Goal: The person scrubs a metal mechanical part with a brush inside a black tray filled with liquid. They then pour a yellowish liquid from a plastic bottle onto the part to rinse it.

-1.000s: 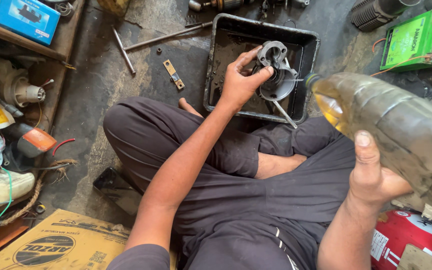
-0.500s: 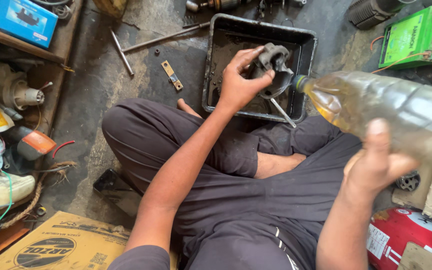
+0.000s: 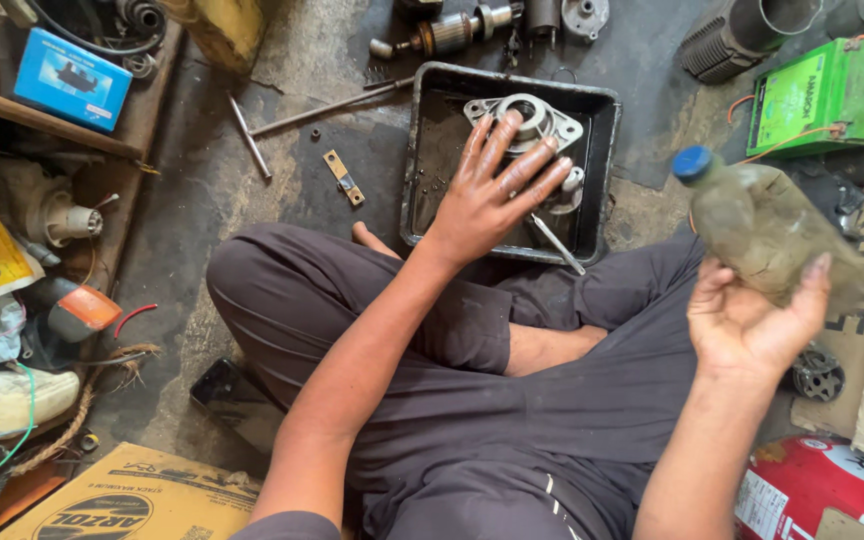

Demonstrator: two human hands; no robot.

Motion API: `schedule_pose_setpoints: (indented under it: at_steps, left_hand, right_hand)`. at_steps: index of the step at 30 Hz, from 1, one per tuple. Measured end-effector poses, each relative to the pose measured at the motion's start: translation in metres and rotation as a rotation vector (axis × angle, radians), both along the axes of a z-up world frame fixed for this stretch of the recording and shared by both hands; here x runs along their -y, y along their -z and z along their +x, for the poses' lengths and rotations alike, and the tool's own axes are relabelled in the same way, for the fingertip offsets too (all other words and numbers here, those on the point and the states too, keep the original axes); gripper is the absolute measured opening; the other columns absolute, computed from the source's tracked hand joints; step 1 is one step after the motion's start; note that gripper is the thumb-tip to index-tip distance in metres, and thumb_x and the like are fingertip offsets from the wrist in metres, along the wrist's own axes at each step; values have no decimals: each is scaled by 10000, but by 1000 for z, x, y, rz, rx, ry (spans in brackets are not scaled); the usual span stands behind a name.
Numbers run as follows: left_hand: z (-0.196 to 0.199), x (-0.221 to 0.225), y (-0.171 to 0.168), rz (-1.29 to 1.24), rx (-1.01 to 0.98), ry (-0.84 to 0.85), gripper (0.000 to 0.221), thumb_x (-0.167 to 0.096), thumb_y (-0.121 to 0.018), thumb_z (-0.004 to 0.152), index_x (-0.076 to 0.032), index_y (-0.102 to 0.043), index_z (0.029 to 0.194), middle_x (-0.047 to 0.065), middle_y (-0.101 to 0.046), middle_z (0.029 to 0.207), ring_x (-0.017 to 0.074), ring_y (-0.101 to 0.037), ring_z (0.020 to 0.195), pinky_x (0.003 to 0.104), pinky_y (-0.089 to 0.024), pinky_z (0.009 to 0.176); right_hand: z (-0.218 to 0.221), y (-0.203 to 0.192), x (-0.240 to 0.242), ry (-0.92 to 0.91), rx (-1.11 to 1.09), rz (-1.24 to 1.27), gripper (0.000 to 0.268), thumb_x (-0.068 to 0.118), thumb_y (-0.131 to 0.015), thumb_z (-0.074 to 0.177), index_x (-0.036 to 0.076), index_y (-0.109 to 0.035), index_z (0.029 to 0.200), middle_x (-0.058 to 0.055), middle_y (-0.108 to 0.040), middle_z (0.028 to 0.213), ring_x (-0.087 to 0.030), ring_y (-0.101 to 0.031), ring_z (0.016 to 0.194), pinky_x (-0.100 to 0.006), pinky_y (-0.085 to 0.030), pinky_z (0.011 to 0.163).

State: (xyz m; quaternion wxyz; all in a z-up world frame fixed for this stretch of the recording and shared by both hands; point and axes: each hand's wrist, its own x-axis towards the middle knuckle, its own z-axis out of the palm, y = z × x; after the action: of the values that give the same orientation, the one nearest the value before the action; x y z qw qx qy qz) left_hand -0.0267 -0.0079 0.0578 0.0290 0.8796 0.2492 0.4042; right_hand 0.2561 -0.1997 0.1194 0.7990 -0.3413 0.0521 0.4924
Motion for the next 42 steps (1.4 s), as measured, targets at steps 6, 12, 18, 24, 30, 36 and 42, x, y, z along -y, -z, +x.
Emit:
schedule_pose_setpoints:
  at_steps: [6, 12, 18, 24, 30, 36, 42]
  left_hand:
    - [3, 5, 19, -60, -86, -7, 521, -124, -618, 981, -206, -588, 1494, 27, -470, 1596, 353, -432, 1465, 525, -373, 1241]
    - [14, 6, 38, -111, -53, 24, 405, -124, -618, 943, -133, -638, 1347, 81, -518, 1514, 390, -448, 1429, 530, -404, 1200]
    - [16, 12, 38, -55, -23, 94, 290, -158, -619, 962, -146, -650, 1249, 90, -533, 1473, 414, -455, 1434, 539, -404, 1213]
    - [16, 15, 37, -29, -59, 121, 252, -178, -615, 962, -161, -662, 1209, 78, -546, 1457, 390, -477, 1419, 547, -383, 1203]
    - [21, 16, 39, 57, -92, 118, 208, -210, -619, 985, -171, -671, 1182, 52, -586, 1454, 348, -516, 1398, 530, -340, 1240]
    - [24, 19, 41, 80, -73, 168, 133, -220, -646, 969, -188, -666, 1097, 41, -607, 1415, 332, -540, 1372, 535, -336, 1256]
    - [22, 19, 37, 95, -40, 170, 108, -236, -655, 971, -211, -661, 1077, 33, -611, 1397, 323, -550, 1364, 551, -329, 1253]
  right_hand:
    - [-29, -45, -3, 99, 596, 4, 669, 252, -765, 1029, 18, -427, 1557, -190, -614, 1405, -352, -690, 1134, -480, -641, 841]
    - [-58, -75, -18, 117, 1133, 10, 622, 77, -758, 969, 44, -415, 1487, -164, -585, 1399, -301, -645, 1190, -463, -554, 929]
    - [-56, -63, -36, 120, 1262, 100, 668, -6, -810, 1042, 40, -375, 1547, -121, -517, 1502, -245, -528, 1374, -394, -411, 1264]
    - [-48, -58, -33, 74, 1297, 85, 622, -24, -777, 1065, 19, -400, 1558, -142, -517, 1481, -270, -539, 1379, -406, -399, 1262]
    - [-44, -56, -40, 78, 1293, 88, 674, -28, -799, 1055, 15, -376, 1578, -145, -497, 1504, -267, -526, 1400, -395, -370, 1249]
    - [-42, -55, -50, 72, 1310, 95, 692, -18, -810, 1069, 21, -349, 1584, -135, -484, 1509, -258, -521, 1396, -393, -378, 1240]
    - [-42, -65, -50, 88, 1301, 58, 651, 19, -844, 1052, -31, -397, 1522, -160, -534, 1449, -276, -575, 1333, -414, -448, 1226]
